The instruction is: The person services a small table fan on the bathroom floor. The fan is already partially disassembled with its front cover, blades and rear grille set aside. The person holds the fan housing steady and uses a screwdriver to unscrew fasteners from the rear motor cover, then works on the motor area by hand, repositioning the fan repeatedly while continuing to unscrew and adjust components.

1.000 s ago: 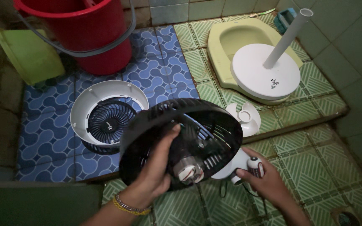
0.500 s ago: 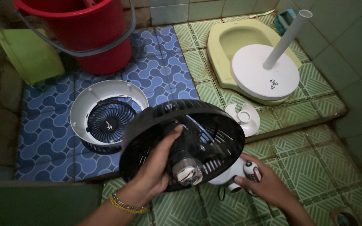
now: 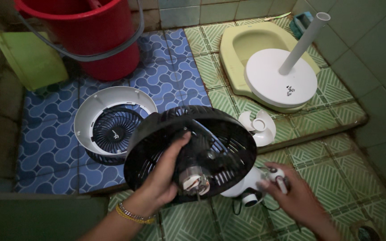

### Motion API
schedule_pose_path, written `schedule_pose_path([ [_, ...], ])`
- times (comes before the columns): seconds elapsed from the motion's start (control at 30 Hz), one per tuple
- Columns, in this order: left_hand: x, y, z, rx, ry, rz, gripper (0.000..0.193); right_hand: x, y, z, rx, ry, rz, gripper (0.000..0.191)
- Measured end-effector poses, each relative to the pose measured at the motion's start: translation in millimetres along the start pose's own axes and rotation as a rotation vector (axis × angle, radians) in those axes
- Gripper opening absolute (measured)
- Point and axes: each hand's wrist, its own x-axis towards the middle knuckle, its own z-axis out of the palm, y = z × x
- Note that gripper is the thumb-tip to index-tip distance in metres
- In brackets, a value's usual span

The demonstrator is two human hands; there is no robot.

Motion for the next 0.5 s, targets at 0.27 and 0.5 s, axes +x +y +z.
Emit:
schedule_pose_path([
  [0.27, 10, -4, -15, 0.032, -0.019, -0.033, 0.041, -16, 22, -34, 0.484, 0.073, -0.167, 0.041],
  [0.5, 17, -8, -30, 0.118, 0.057, 0.034, 0.047, -17, 29, -28, 0.842, 0.204, -0.095, 0.036],
])
